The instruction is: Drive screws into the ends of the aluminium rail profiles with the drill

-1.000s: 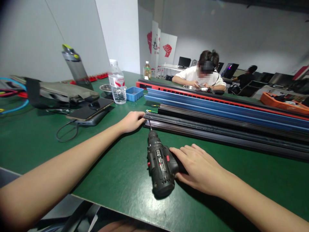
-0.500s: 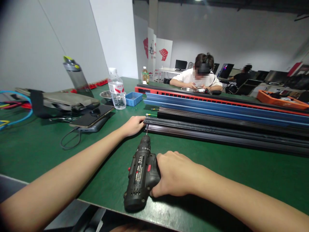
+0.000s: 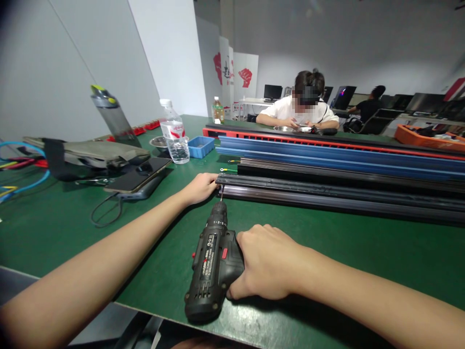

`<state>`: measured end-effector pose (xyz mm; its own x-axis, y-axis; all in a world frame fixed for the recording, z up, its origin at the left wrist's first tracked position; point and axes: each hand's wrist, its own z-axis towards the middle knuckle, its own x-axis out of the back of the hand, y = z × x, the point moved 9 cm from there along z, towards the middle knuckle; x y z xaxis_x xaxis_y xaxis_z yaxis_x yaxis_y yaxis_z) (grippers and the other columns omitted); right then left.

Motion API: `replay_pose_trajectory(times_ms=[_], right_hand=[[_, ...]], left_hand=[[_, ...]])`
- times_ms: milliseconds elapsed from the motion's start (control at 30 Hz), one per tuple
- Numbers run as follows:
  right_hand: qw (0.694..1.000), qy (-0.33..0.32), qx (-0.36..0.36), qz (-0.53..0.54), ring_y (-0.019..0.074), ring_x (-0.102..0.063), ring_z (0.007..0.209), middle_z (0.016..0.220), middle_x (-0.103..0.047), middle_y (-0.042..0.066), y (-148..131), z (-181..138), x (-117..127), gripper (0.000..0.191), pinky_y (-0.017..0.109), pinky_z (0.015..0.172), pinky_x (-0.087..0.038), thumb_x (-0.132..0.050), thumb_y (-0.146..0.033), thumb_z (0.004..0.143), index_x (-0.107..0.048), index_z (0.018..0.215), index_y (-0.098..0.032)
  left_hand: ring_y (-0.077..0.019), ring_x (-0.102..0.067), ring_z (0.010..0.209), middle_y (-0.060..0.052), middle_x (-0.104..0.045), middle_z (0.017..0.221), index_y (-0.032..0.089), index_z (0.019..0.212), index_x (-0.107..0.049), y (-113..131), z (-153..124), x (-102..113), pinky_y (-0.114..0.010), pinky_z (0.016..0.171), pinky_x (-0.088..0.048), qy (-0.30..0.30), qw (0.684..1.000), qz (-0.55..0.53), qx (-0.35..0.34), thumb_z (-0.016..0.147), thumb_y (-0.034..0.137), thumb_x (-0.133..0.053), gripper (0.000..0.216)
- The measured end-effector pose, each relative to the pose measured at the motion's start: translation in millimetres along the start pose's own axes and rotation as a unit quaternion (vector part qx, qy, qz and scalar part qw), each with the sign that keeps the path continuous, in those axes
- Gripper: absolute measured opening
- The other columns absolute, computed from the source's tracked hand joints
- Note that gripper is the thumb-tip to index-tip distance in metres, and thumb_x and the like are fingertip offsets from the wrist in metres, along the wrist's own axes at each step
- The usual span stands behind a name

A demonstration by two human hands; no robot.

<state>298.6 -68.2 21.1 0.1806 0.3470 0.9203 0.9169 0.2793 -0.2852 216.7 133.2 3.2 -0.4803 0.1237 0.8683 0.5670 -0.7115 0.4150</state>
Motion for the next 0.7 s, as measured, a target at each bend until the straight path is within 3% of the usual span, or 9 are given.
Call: replay_pose_trajectory(times_ms=[267, 700], right_hand=[[1.000, 0.009, 0.008, 0.020, 0.0140, -0.047, 0.049, 0.061, -0.061, 0.000, 0.0, -1.2, 0.4, 0.035, 0.027, 0.048, -0.029, -0.072, -0.052, 0.062, -0.063, 0.072, -0.021], [0.998, 0.002, 0.016, 0.063, 0.0106, -0.041, 0.047, 0.058, -0.056, -0.004, -0.1, -0.4, -1.4, 0.033, 0.024, 0.047, -0.031, -0.073, -0.049, 0.062, -0.060, 0.072, -0.021]], left_hand=[[-0.0193, -0.063, 0.079, -0.007, -0.072, 0.085, 0.014, 0.083, -0.068, 1.7, -0.6, -0.5, -0.026, 0.074, -0.044, -0.002, 1.000, -0.003, -0.006, 0.090, 0.025, -0.036, 0.035], [-0.0180, -0.060, 0.073, -0.005, -0.069, 0.077, 0.014, 0.075, -0.065, 3.2, 0.2, 1.0, -0.026, 0.070, -0.043, -0.001, 1.000, -0.005, -0.015, 0.091, 0.029, -0.036, 0.037]])
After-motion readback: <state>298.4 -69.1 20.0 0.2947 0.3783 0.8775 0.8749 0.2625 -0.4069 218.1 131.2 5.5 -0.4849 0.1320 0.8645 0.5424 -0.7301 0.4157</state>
